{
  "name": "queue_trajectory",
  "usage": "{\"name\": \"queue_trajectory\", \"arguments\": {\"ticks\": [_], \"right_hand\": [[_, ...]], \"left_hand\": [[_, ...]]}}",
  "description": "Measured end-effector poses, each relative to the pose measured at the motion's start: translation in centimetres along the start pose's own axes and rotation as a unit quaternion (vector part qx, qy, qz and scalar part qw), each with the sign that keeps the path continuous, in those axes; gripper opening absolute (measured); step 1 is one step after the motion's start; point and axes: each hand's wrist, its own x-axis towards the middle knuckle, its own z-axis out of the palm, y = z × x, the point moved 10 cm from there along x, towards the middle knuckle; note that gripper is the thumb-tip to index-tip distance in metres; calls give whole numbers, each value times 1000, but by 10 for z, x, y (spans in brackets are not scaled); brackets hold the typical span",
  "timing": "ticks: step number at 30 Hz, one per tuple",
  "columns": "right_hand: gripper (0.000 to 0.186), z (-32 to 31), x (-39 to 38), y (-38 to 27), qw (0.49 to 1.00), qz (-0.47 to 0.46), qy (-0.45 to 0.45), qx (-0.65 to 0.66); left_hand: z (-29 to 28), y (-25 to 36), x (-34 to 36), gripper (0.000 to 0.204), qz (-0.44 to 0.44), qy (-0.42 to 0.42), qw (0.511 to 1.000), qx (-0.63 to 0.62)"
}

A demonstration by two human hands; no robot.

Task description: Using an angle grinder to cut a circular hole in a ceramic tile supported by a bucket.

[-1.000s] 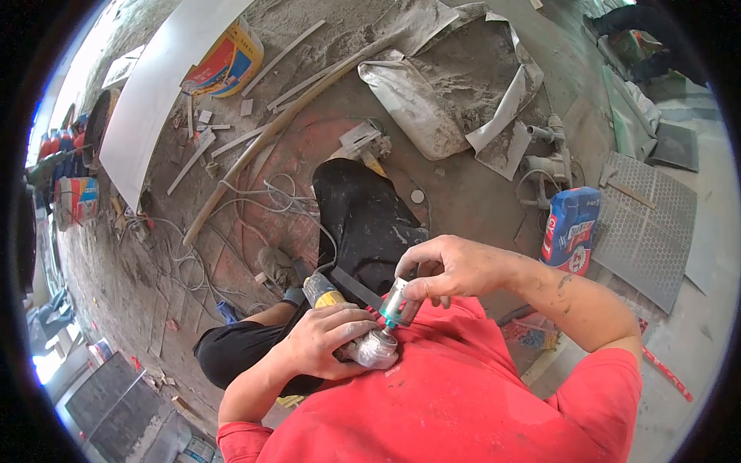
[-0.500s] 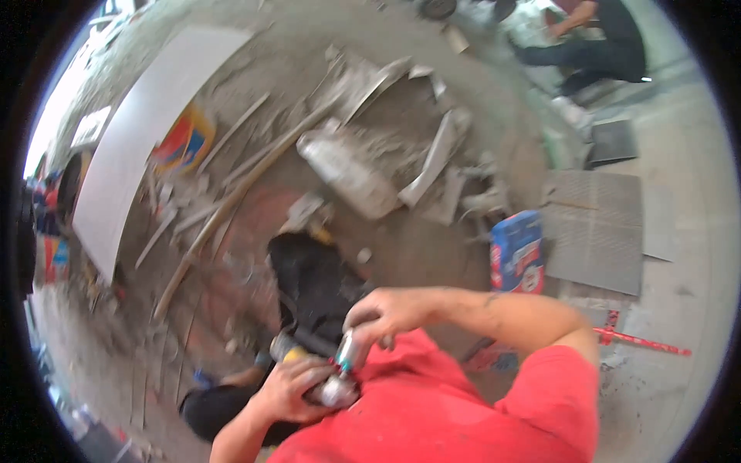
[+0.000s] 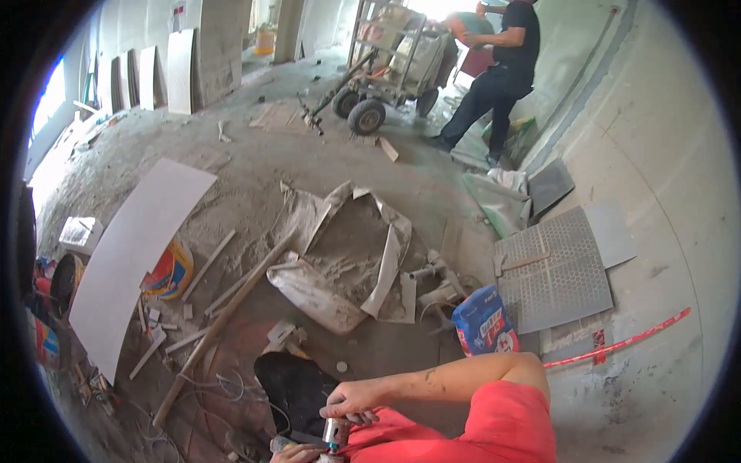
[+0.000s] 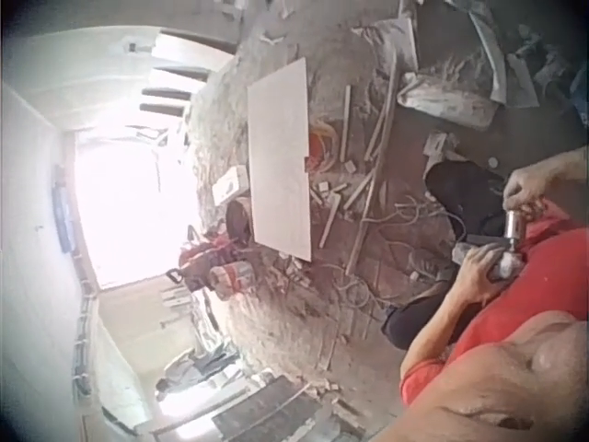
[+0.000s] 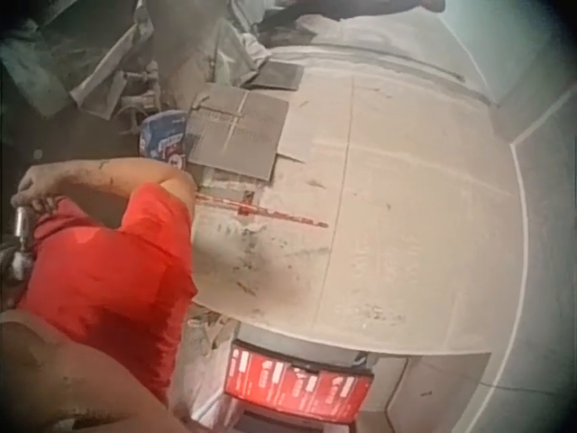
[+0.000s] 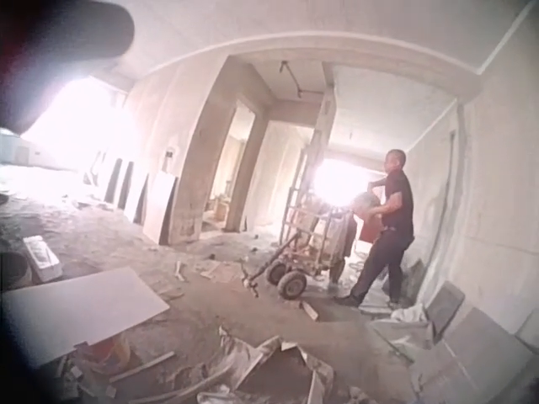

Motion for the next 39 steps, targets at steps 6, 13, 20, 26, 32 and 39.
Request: {"name": "queue_trajectory", "arguments": {"ticks": [6, 13, 20, 26, 32, 39], "right_hand": [[47, -1, 12, 14, 994, 44, -42, -90], [60, -4, 10, -12, 989, -63, -57, -120], [61, 5, -16, -54, 957, -228, -22, -178], [66, 16, -14, -52, 964, -214, -49, -153], [60, -5, 20, -17, 984, -84, -45, -153], [58, 9, -18, -65, 947, -315, 11, -66]], "left_hand": [[-8, 18, -1, 59, 6, 0, 1000, -12], [-14, 27, -3, 54, 7, 4, 1000, -27], [-24, 34, 0, 51, 8, 33, 998, -43], [-24, 30, -2, 48, 2, 33, 998, -47], [-23, 26, 0, 48, 2, 36, 998, -45], [-23, 23, 1, 48, 22, 43, 998, -32]]}}
